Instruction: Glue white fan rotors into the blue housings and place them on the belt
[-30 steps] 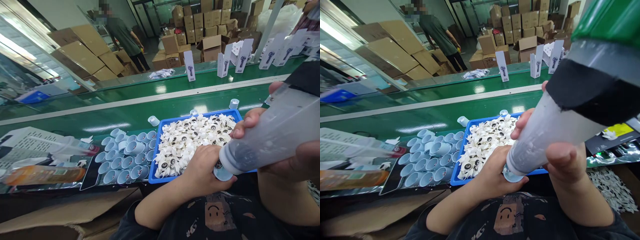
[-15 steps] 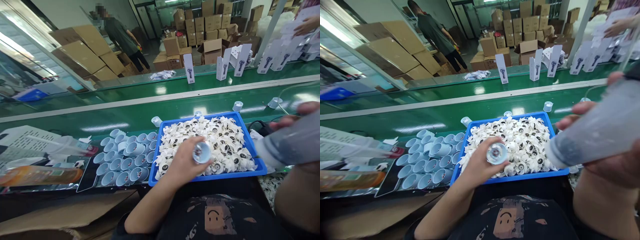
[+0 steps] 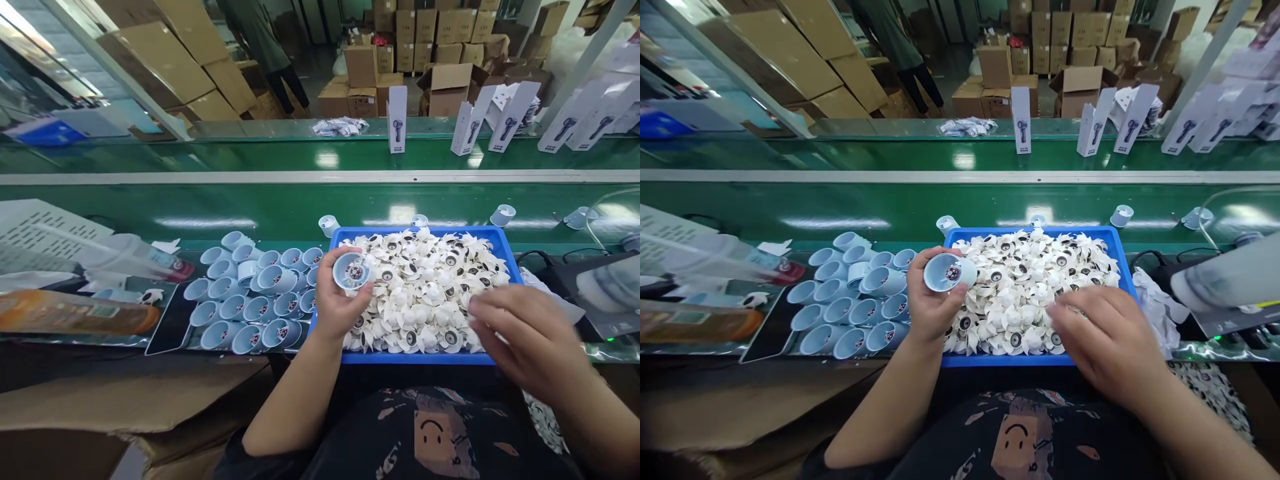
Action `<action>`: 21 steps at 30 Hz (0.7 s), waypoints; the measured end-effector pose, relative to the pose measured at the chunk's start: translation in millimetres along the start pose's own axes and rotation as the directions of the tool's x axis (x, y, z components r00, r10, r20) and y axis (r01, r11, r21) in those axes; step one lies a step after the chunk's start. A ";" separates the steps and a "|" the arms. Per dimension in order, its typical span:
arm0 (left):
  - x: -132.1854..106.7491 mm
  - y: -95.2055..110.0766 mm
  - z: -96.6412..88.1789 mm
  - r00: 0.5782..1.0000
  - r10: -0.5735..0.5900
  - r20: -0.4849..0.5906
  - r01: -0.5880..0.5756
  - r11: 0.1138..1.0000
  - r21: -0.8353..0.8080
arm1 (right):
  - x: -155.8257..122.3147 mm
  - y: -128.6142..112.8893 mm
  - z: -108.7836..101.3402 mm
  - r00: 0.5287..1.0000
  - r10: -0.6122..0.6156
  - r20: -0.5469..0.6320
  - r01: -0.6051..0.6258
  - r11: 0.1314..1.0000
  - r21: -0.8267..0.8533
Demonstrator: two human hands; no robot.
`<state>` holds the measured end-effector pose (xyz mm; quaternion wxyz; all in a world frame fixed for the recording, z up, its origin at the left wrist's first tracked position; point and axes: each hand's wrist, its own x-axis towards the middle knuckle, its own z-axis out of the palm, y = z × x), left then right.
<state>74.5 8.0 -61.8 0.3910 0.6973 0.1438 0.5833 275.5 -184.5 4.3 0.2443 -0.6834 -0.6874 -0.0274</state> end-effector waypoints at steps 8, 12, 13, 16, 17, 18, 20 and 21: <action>-3.3 4.8 -3.5 0.995 -0.011 0.104 -0.014 0.971 0.239 | 57.2 -14.1 41.2 0.807 0.326 0.493 -0.101 0.898 -0.429; -1.7 8.9 -2.3 0.987 0.001 0.162 -0.029 0.985 0.170 | 61.4 -17.2 43.7 0.787 0.359 0.501 -0.131 0.892 -0.433; -1.6 8.4 -1.8 0.987 -0.001 0.162 -0.022 0.990 0.140 | 62.4 -17.4 44.4 0.785 0.365 0.501 -0.145 0.894 -0.423; -1.9 3.5 0.0 0.989 0.008 0.146 -0.016 0.998 0.059 | 63.9 -16.5 43.3 0.788 0.391 0.475 -0.222 0.901 -0.373; -1.9 1.8 0.6 0.992 0.024 0.126 -0.028 0.999 0.029 | 63.1 -15.4 41.1 0.793 0.399 0.460 -0.257 0.904 -0.341; -1.7 0.8 0.9 0.994 0.051 0.096 -0.051 0.999 -0.002 | 61.2 -13.8 38.0 0.799 0.402 0.447 -0.289 0.909 -0.300; -1.2 2.4 0.9 0.995 0.094 0.023 -0.093 0.995 -0.039 | 54.3 -9.5 30.6 0.814 0.377 0.442 -0.350 0.925 -0.146; -1.0 5.5 0.7 0.995 0.098 0.002 -0.098 0.995 -0.032 | 49.8 -7.1 27.1 0.818 0.355 0.453 -0.416 0.909 0.038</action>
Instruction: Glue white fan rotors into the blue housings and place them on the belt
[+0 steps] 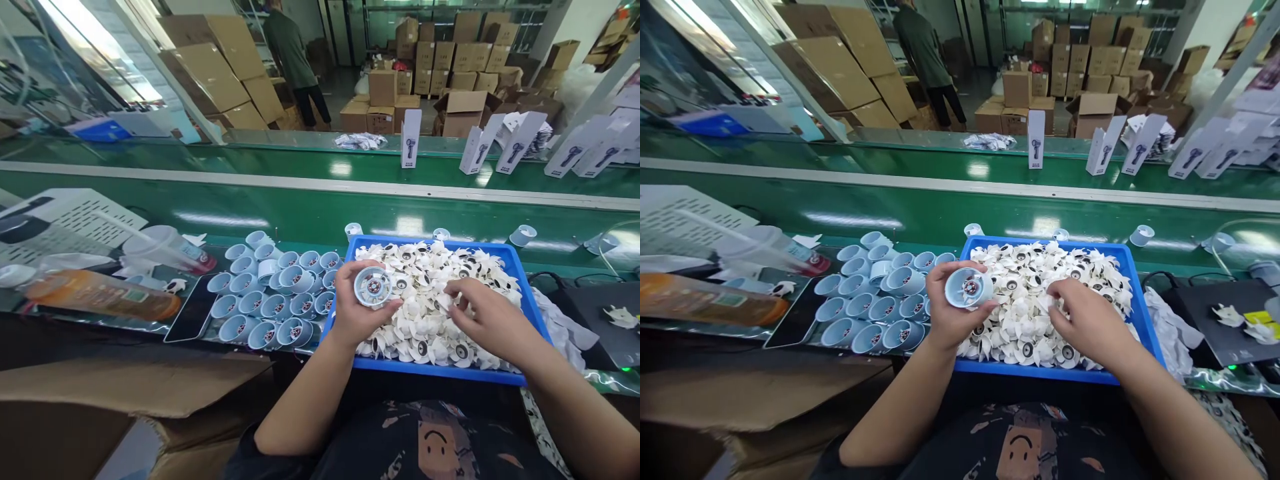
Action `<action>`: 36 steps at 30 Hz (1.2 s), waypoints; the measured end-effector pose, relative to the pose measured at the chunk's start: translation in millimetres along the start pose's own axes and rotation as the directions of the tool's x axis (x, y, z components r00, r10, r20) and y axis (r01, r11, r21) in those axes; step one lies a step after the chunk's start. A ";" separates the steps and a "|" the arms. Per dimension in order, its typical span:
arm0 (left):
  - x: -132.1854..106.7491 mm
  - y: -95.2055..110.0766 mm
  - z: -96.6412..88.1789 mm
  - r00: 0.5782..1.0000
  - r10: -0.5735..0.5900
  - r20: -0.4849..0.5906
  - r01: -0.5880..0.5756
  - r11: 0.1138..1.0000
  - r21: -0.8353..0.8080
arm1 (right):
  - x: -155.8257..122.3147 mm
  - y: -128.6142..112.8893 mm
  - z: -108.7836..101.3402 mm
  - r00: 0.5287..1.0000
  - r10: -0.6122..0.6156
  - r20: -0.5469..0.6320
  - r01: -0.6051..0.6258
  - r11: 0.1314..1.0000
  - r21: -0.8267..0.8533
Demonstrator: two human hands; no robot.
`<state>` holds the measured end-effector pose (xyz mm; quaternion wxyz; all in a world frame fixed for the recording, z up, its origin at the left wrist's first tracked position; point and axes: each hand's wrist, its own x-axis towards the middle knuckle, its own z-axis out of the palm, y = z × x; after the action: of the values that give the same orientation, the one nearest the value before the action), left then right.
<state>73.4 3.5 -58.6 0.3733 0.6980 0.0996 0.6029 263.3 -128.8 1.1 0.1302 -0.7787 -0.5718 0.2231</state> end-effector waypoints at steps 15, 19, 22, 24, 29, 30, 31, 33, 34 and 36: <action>-3.1 53.7 30.1 0.868 -0.076 0.490 -0.187 0.865 0.465 | -34.3 -9.3 8.1 0.878 -0.319 -0.357 0.422 0.869 0.261; -6.5 56.9 34.5 0.881 0.012 0.472 -0.258 0.850 0.460 | -33.5 -18.1 9.8 0.759 -0.510 -0.404 0.460 0.860 -0.222; -9.7 57.6 37.0 0.900 0.059 0.432 -0.280 0.838 0.468 | -25.3 -19.3 14.3 0.763 -0.514 -0.392 0.463 0.858 -0.223; -10.4 57.9 37.6 0.913 0.062 0.404 -0.273 0.828 0.490 | -21.2 -19.1 14.6 0.755 -0.518 -0.402 0.476 0.854 -0.208; -4.0 59.5 28.6 0.892 0.028 0.451 -0.264 0.842 0.470 | -33.8 -12.9 1.4 0.711 -0.582 -0.396 0.590 0.799 -0.116; -1.2 59.7 23.5 0.885 0.018 0.466 -0.266 0.839 0.474 | -40.0 -8.7 -1.6 0.706 -0.591 -0.390 0.615 0.785 -0.077; 2.3 59.5 17.0 0.881 0.010 0.472 -0.272 0.828 0.490 | -46.3 -2.7 -3.8 0.706 -0.596 -0.382 0.631 0.774 -0.041; 12.7 57.9 -0.6 0.886 -0.013 0.463 -0.276 0.787 0.551 | -57.4 13.9 -4.5 0.714 -0.587 -0.381 0.631 0.776 -0.013; 20.0 55.8 -11.3 0.896 -0.037 0.443 -0.261 0.762 0.592 | -61.5 24.0 -2.7 0.724 -0.574 -0.382 0.615 0.788 -0.018; 40.0 47.5 -35.8 0.922 -0.139 0.362 -0.164 0.706 0.689 | -66.7 45.6 4.6 0.734 -0.537 -0.415 0.578 0.815 -0.032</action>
<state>36.0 8.1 2.3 0.0851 0.8927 0.2423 0.3702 282.6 -206.5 -10.5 0.3452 -0.5924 -0.7271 0.0355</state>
